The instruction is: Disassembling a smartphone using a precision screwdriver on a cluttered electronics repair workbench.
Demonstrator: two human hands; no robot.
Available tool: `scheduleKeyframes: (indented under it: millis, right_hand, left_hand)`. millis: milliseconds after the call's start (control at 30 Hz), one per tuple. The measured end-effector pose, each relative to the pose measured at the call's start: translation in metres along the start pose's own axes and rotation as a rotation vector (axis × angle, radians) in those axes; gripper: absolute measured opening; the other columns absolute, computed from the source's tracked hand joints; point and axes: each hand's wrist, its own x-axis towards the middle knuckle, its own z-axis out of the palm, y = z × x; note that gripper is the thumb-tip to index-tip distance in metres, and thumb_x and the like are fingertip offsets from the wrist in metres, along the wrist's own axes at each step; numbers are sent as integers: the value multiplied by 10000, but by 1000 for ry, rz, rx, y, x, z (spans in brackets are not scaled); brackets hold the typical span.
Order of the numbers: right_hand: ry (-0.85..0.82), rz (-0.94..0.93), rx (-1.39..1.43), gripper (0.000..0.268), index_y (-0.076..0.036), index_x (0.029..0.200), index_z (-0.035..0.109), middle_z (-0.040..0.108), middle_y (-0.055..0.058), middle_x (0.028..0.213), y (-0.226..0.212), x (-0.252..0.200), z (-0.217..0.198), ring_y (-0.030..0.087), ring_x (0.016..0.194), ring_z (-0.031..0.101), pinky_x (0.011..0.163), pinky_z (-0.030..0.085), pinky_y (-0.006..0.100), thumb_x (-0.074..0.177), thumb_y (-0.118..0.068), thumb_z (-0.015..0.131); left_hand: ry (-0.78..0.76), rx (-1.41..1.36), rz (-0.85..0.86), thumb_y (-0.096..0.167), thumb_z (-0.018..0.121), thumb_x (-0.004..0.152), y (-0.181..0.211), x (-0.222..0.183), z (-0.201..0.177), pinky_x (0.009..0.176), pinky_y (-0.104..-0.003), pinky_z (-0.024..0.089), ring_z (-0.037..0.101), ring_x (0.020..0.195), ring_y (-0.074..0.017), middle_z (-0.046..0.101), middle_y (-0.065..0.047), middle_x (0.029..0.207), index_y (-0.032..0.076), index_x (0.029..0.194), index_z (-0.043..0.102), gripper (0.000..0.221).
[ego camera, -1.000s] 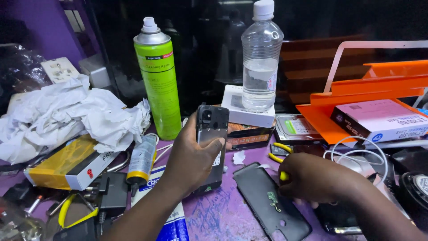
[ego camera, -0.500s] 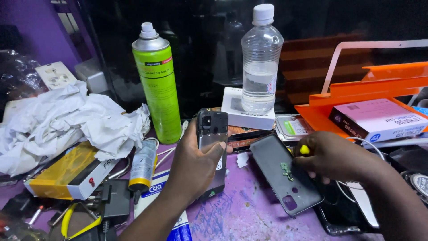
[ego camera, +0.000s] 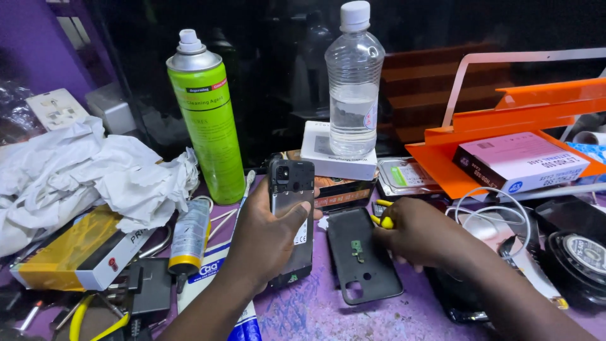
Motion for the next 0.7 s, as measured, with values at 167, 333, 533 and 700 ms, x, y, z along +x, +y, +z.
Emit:
scheduleKeyframes:
  millis: [167, 333, 533, 700]
  right_hand:
    - [34, -148, 13, 395, -108, 841, 686, 739, 51, 690, 9, 0, -2, 169, 507, 628, 549, 492, 314, 1068, -414, 580]
    - [57, -412, 613, 420, -8, 923, 598, 744, 219, 782, 43, 1, -25, 330, 660, 734, 602, 595, 405, 1093, -343, 411]
    - [231, -357, 503, 365, -31, 868, 607, 748, 199, 659, 56, 9, -4, 278, 489, 584, 436, 421, 360, 1120, -260, 476]
    - [249, -400, 433, 154, -107, 1062, 572, 773, 158, 656, 60, 21, 6, 231, 476, 628, 428, 446, 325, 988, -148, 701]
  left_hand:
    - [-28, -180, -52, 78, 665, 889, -6, 2, 1, 943, -409, 603, 811, 914, -291, 817, -123, 1181, 57, 1228, 720, 344]
    - [-10, -230, -173, 105, 647, 918, 8, -2, 1, 961, -450, 610, 808, 953, -313, 825, -143, 1165, 90, 1254, 710, 342]
    - [-94, -423, -248, 241, 560, 1005, 5, -8, 4, 651, -472, 614, 777, 936, -339, 806, -232, 1167, 120, 1351, 569, 367]
    - [-162, -457, -246, 245, 492, 1028, -8, -3, 5, 560, -511, 589, 733, 818, -395, 757, -281, 1104, 102, 1343, 485, 346]
